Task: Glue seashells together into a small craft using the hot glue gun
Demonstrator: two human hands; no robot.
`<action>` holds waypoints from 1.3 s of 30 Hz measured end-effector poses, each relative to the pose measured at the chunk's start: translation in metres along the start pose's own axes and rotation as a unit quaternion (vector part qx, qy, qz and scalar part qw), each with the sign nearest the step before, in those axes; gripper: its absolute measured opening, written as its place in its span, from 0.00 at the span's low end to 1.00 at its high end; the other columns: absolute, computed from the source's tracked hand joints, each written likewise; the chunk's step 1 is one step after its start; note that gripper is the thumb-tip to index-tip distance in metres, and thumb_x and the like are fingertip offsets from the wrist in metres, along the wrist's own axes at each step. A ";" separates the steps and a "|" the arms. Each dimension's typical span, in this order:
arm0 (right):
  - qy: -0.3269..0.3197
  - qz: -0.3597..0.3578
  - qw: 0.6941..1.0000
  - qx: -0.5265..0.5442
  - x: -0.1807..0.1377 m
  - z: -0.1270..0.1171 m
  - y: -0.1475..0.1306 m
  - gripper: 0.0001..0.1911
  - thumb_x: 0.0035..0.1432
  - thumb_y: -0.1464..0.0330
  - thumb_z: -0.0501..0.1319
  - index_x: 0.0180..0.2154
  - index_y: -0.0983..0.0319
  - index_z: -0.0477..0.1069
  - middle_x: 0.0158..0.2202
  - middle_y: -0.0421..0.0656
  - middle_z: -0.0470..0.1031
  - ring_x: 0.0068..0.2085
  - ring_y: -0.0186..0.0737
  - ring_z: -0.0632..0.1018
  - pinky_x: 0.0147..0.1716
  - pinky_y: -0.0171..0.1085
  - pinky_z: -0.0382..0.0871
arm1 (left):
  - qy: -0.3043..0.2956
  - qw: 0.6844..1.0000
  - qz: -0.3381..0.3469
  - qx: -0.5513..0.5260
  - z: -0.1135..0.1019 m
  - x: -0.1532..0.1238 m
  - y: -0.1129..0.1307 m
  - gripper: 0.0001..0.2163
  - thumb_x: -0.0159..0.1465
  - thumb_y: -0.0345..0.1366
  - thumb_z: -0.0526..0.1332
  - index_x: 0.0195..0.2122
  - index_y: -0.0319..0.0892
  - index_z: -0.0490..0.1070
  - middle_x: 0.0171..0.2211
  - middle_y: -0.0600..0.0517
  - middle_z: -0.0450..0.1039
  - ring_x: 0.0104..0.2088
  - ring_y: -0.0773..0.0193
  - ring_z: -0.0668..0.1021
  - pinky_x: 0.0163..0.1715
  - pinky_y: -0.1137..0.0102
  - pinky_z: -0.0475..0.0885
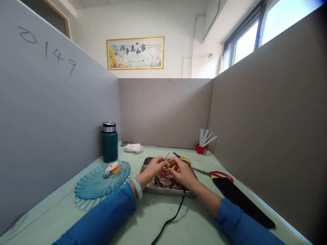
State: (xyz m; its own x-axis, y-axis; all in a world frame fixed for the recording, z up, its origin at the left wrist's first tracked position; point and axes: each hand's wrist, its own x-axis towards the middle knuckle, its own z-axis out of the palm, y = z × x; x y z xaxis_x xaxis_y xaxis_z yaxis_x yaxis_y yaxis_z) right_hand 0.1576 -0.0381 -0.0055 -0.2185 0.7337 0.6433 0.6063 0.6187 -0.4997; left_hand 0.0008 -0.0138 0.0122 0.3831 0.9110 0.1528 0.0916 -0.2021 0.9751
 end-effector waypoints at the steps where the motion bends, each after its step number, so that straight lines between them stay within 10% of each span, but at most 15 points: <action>1: 0.000 -0.002 1.000 -0.001 0.000 0.000 0.000 0.10 0.52 0.71 0.59 0.39 0.59 0.66 0.30 0.38 0.71 0.27 0.32 0.71 0.28 0.31 0.63 | 0.000 1.000 -0.001 -0.001 0.000 0.000 0.000 0.08 0.57 0.36 0.55 0.35 0.38 0.65 0.14 0.54 0.68 0.17 0.64 0.75 0.18 0.74 0.68; 39: 0.000 -0.016 1.000 0.001 -0.001 -0.002 -0.005 0.10 0.53 0.71 0.58 0.40 0.60 0.66 0.31 0.39 0.72 0.28 0.33 0.72 0.30 0.32 0.65 | 0.016 0.999 0.019 -0.036 -0.002 -0.001 0.000 0.07 0.55 0.35 0.59 0.33 0.37 0.66 0.21 0.52 0.71 0.21 0.66 0.76 0.21 0.73 0.71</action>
State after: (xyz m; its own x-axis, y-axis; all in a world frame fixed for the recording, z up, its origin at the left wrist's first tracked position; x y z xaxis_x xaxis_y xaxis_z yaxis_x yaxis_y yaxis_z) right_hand 0.1566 -0.0425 -0.0022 -0.2382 0.7133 0.6591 0.5978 0.6426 -0.4793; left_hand -0.0012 -0.0137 0.0124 0.3556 0.9144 0.1936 0.0118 -0.2115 0.9773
